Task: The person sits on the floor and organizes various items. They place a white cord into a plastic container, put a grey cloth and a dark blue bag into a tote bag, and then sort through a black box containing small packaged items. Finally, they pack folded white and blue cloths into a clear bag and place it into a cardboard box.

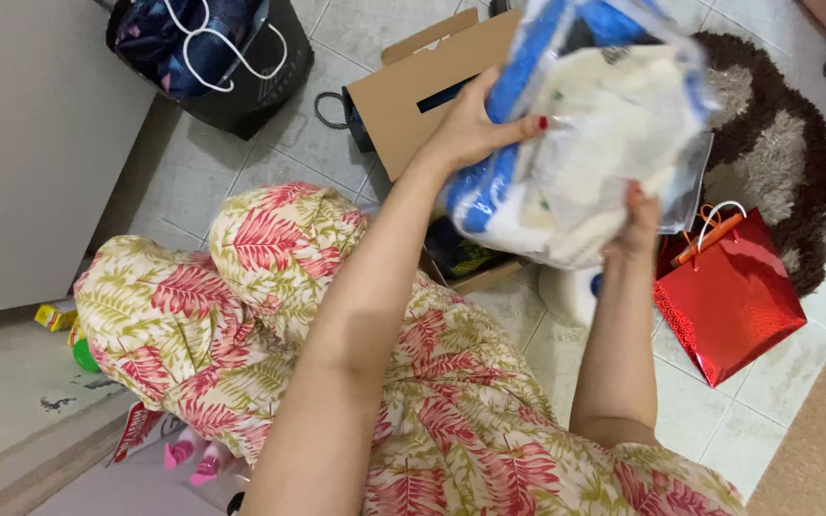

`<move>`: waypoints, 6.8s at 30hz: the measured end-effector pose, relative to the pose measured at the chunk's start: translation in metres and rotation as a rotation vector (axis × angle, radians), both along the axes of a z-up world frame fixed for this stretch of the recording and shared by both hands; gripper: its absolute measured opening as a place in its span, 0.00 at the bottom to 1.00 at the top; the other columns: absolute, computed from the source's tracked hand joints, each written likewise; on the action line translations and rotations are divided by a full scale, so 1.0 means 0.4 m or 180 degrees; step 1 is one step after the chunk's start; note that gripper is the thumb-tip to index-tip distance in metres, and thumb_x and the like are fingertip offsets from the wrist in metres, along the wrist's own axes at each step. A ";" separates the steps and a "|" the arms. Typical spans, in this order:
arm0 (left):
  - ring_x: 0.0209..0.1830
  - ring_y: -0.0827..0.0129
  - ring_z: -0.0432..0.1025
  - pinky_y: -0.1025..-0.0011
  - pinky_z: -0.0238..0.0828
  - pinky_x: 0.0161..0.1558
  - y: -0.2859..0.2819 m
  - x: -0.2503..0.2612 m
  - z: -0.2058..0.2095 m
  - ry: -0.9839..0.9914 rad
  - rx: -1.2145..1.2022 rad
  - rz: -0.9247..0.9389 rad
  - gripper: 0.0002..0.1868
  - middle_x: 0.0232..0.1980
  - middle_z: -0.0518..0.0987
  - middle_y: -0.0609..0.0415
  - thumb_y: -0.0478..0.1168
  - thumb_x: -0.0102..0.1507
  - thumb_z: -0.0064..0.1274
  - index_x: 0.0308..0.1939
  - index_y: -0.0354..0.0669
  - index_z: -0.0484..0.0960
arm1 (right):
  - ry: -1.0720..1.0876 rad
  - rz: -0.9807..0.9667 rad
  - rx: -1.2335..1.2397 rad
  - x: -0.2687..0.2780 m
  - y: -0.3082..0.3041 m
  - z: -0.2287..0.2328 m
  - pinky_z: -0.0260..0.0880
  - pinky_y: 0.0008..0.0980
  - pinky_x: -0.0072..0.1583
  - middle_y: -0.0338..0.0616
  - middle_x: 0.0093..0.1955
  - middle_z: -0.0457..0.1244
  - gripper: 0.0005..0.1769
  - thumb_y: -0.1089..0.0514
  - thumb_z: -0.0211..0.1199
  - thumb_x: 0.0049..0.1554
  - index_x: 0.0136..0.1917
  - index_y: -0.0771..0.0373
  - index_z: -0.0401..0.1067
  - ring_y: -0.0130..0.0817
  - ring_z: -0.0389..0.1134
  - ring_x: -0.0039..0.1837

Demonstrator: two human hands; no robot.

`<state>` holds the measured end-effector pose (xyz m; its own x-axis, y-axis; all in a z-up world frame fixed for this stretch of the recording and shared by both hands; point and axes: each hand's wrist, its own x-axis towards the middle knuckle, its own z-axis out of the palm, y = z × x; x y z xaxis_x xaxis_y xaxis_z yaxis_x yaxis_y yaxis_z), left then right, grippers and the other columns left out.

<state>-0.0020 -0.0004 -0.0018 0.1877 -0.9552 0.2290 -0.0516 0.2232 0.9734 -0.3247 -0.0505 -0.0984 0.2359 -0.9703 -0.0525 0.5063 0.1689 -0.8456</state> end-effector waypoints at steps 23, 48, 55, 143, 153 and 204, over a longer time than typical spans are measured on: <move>0.83 0.40 0.37 0.41 0.34 0.75 0.064 -0.178 -0.318 -0.2190 0.3629 -0.0677 0.52 0.83 0.44 0.39 0.83 0.56 0.30 0.78 0.67 0.57 | 0.1410 -0.0483 -0.0798 -0.376 -0.188 0.241 0.75 0.35 0.70 0.45 0.62 0.69 0.28 0.65 0.74 0.48 0.62 0.65 0.75 0.38 0.72 0.64; 0.72 0.42 0.58 0.51 0.62 0.66 0.119 -0.304 -0.267 -0.3506 0.2855 -0.1605 0.56 0.72 0.65 0.36 0.65 0.54 0.65 0.75 0.37 0.60 | 0.1053 -0.0299 -0.0870 -0.325 -0.135 0.239 0.73 0.39 0.68 0.52 0.72 0.62 0.57 0.58 0.86 0.49 0.80 0.68 0.53 0.41 0.67 0.66; 0.74 0.43 0.56 0.48 0.57 0.70 0.128 -0.298 -0.237 -0.3438 0.2840 -0.1470 0.53 0.74 0.63 0.38 0.61 0.54 0.65 0.78 0.53 0.58 | 0.0617 0.0350 -0.1023 -0.370 -0.212 0.147 0.68 0.40 0.71 0.48 0.66 0.61 0.46 0.56 0.85 0.50 0.71 0.69 0.61 0.42 0.65 0.68; 0.58 0.49 0.79 0.57 0.73 0.60 0.104 -0.082 -0.030 -0.1173 0.2655 -0.0692 0.37 0.56 0.85 0.35 0.62 0.59 0.46 0.61 0.40 0.83 | 0.4602 0.3766 -0.3474 0.283 -0.119 0.167 0.64 0.53 0.67 0.64 0.70 0.61 0.45 0.25 0.50 0.59 0.73 0.60 0.65 0.62 0.65 0.66; 0.68 0.33 0.63 0.40 0.69 0.60 0.126 -0.161 0.021 -0.2354 0.2756 -0.1290 0.71 0.75 0.61 0.35 0.58 0.36 0.77 0.75 0.39 0.52 | 0.4298 0.3278 -0.2601 0.221 -0.235 0.004 0.73 0.46 0.59 0.61 0.56 0.70 0.25 0.53 0.61 0.51 0.61 0.62 0.76 0.55 0.73 0.57; 0.54 0.45 0.73 0.53 0.77 0.44 0.246 -0.212 0.022 -0.4067 0.1469 -0.0822 0.53 0.65 0.72 0.41 0.42 0.50 0.66 0.77 0.53 0.57 | 0.4560 0.3372 -0.5588 0.470 -0.110 0.060 0.75 0.42 0.51 0.47 0.52 0.68 0.15 0.59 0.58 0.55 0.56 0.60 0.75 0.46 0.74 0.53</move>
